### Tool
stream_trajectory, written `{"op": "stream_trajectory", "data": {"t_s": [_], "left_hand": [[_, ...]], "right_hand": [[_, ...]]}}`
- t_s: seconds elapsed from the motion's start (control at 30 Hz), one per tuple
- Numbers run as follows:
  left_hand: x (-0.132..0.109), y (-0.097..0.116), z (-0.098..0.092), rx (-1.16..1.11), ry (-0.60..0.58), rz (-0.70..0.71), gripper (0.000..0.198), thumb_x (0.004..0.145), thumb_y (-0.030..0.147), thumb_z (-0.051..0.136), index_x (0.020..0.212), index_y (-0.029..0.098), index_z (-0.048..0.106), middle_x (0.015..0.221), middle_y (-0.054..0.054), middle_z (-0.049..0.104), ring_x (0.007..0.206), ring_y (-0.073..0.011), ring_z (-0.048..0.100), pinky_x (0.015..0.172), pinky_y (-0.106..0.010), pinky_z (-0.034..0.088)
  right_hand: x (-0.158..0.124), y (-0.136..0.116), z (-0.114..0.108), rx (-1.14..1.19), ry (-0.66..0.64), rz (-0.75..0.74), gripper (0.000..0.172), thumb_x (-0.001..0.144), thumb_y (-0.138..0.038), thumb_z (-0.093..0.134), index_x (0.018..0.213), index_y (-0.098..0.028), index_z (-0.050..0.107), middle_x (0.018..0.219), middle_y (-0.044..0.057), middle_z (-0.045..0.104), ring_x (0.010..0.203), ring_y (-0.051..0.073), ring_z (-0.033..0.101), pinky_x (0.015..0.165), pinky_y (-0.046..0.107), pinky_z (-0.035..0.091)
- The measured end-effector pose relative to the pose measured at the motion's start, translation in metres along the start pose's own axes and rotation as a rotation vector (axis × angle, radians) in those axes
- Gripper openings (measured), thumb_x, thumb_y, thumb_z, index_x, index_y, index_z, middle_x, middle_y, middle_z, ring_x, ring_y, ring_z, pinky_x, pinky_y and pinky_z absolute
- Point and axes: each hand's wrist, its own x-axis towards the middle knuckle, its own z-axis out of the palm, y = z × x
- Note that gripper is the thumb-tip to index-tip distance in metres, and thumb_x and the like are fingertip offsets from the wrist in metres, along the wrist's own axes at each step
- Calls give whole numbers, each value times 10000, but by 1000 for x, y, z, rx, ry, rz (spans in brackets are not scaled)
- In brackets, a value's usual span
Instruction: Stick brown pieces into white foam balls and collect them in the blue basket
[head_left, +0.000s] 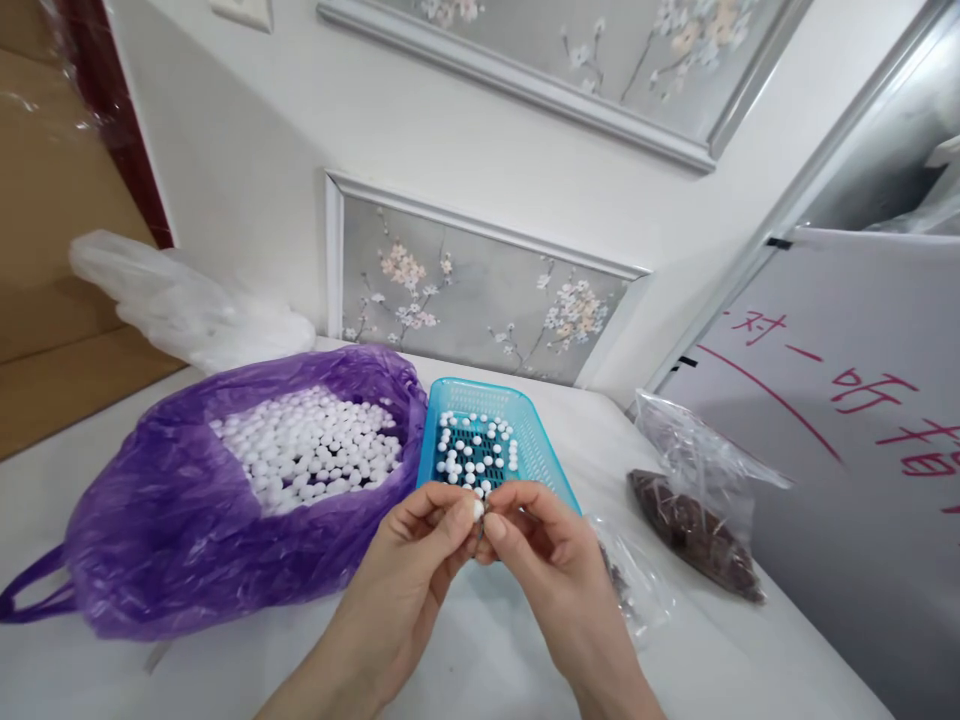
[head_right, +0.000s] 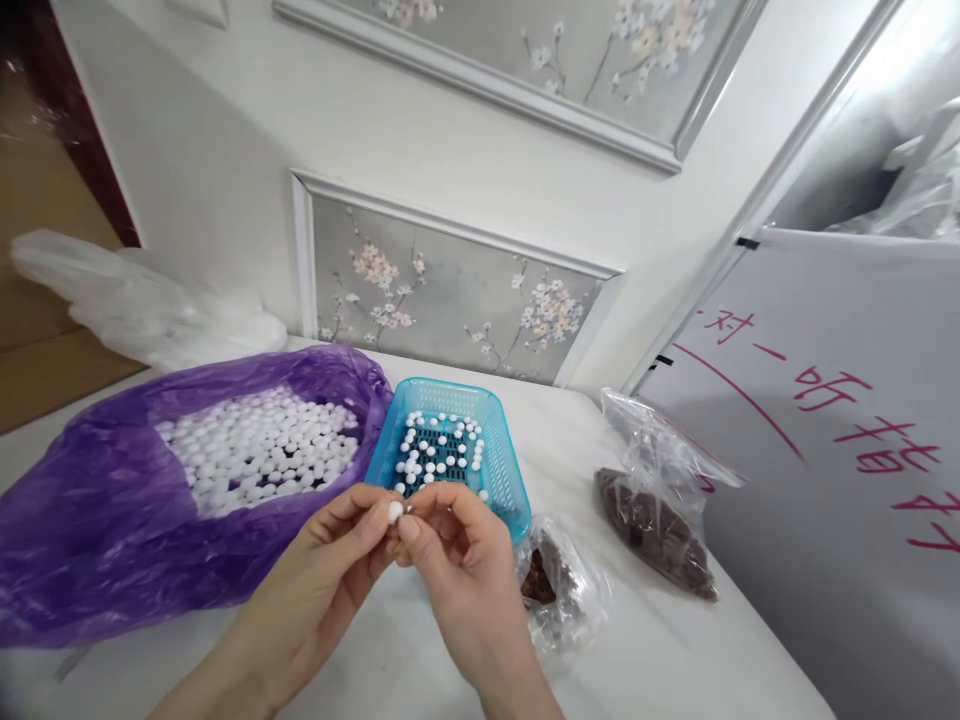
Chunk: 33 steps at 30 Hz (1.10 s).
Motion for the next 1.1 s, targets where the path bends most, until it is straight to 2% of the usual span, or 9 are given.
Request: {"op": "stream_trajectory", "data": {"t_s": [0.3,0.5,0.7,1.1], "left_hand": [[0,-1,2,77,-11,107,70,757,226,751,690,235,732,618,41,635,639,-101,557,665,-210,449],[1,-1,1,61,11,66,70,736,242,769,681,224,729,636,44,629,622,-89,534,642,-204,430],[2,-1,4,18,-24,14,129,725,269,776,642,188,718,585,36,596,577,-87,508,635,-222,421],[8,-10,1,63,97,61,101,675,251,812,636,208,729,632,34,634,603,-93,536,629,-215,437]], "right_hand": [[-8,5,-4,140,10,-15,88,807,-310,735,870,-254,711,677,-38,704,645,111,657,654,222,527],[-4,7,-4,210,19,23,119,751,-295,792,815,-241,708,673,-45,703,626,87,650,626,184,510],[2,17,-8,274,-23,50,164,737,-313,803,792,-232,671,654,-63,674,563,75,630,590,192,498],[10,25,-11,255,-20,83,180,744,-252,799,766,-212,625,622,-77,654,562,64,618,581,175,474]]}}
